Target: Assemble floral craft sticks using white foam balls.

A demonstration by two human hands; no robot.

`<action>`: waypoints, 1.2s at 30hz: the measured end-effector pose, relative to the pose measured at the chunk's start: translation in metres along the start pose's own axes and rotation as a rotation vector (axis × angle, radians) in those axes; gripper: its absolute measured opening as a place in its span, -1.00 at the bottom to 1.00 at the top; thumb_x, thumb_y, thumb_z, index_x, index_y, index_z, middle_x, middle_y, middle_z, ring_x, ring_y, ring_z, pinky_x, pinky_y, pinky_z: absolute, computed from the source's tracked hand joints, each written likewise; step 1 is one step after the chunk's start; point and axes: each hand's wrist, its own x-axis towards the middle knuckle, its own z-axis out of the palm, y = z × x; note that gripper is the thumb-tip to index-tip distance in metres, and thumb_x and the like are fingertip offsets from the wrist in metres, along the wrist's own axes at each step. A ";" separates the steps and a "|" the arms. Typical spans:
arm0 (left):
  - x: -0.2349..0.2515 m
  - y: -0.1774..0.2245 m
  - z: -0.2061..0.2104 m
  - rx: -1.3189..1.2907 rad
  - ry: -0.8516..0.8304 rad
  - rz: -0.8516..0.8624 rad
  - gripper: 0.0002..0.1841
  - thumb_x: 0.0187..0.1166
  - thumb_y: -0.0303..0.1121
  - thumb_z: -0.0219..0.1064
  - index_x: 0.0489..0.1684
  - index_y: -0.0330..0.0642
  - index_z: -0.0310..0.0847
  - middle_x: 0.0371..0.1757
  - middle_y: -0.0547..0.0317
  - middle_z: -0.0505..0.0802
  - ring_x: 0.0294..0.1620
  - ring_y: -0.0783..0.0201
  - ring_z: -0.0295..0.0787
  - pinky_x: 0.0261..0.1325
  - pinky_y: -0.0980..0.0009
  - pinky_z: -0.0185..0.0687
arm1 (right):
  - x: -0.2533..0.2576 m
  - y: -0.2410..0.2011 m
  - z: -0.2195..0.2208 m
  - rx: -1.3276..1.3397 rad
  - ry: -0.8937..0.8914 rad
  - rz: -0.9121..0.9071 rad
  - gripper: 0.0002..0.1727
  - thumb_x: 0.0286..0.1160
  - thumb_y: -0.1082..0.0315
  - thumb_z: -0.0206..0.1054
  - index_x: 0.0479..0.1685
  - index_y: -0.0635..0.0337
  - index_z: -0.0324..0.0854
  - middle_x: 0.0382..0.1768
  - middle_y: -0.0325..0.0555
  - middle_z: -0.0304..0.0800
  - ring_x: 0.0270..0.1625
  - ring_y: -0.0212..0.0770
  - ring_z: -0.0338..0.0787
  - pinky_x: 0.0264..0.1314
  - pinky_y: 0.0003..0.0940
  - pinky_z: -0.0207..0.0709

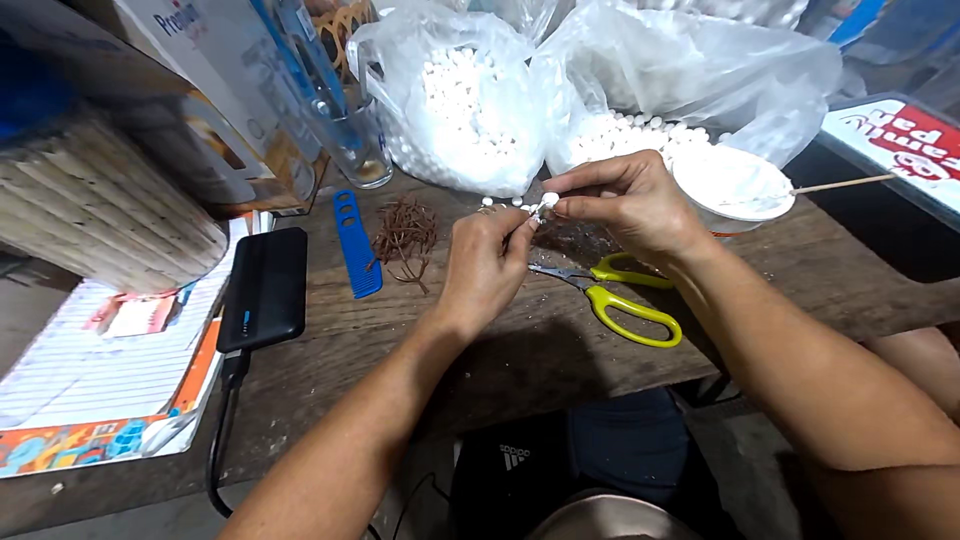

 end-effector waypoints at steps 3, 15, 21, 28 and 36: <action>0.000 0.000 0.001 0.002 0.000 0.005 -0.78 0.67 -0.50 0.26 -0.38 -0.32 0.79 -0.49 0.12 0.75 -0.48 0.46 0.59 -0.34 0.57 0.45 | 0.000 0.000 0.000 0.051 -0.009 0.025 -0.73 0.30 0.75 0.35 -0.12 0.32 0.82 -0.27 -0.27 0.93 -0.26 -0.45 0.88 -0.01 -0.50 0.81; 0.000 -0.002 0.002 0.005 -0.010 0.039 -0.75 0.67 -0.50 0.25 -0.46 -0.33 0.74 -0.52 0.12 0.68 -0.45 0.42 0.58 -0.31 0.54 0.43 | 0.000 0.001 0.001 0.007 -0.033 -0.024 -0.75 0.28 0.72 0.38 -0.12 0.32 0.81 -0.18 -0.25 0.91 -0.17 -0.48 0.86 0.03 -0.54 0.78; -0.001 -0.004 0.003 0.065 -0.030 0.061 -0.72 0.66 -0.49 0.22 -0.53 -0.31 0.70 -0.57 0.11 0.62 -0.49 0.33 0.57 -0.36 0.45 0.42 | -0.002 -0.001 0.002 -0.167 -0.056 -0.153 -0.79 0.27 0.65 0.45 -0.12 0.35 0.82 -0.13 -0.19 0.86 -0.14 -0.55 0.82 0.01 -0.66 0.73; -0.002 -0.005 0.005 0.136 -0.033 0.086 -0.73 0.62 -0.51 0.22 -0.54 -0.34 0.70 -0.58 0.05 0.64 -0.50 0.21 0.62 -0.39 0.33 0.48 | -0.003 0.000 0.002 -0.129 -0.077 -0.089 -0.80 0.34 0.63 0.42 -0.07 0.38 0.81 -0.14 -0.17 0.84 -0.17 -0.49 0.84 0.00 -0.59 0.78; -0.003 -0.002 0.003 0.185 -0.045 0.116 -0.74 0.57 -0.52 0.22 -0.59 -0.32 0.65 -0.60 0.05 0.60 -0.52 0.17 0.61 -0.44 0.30 0.47 | -0.004 -0.001 0.002 -0.201 -0.080 -0.154 -0.82 0.35 0.60 0.44 -0.10 0.36 0.81 -0.16 -0.19 0.85 -0.17 -0.55 0.82 -0.01 -0.66 0.74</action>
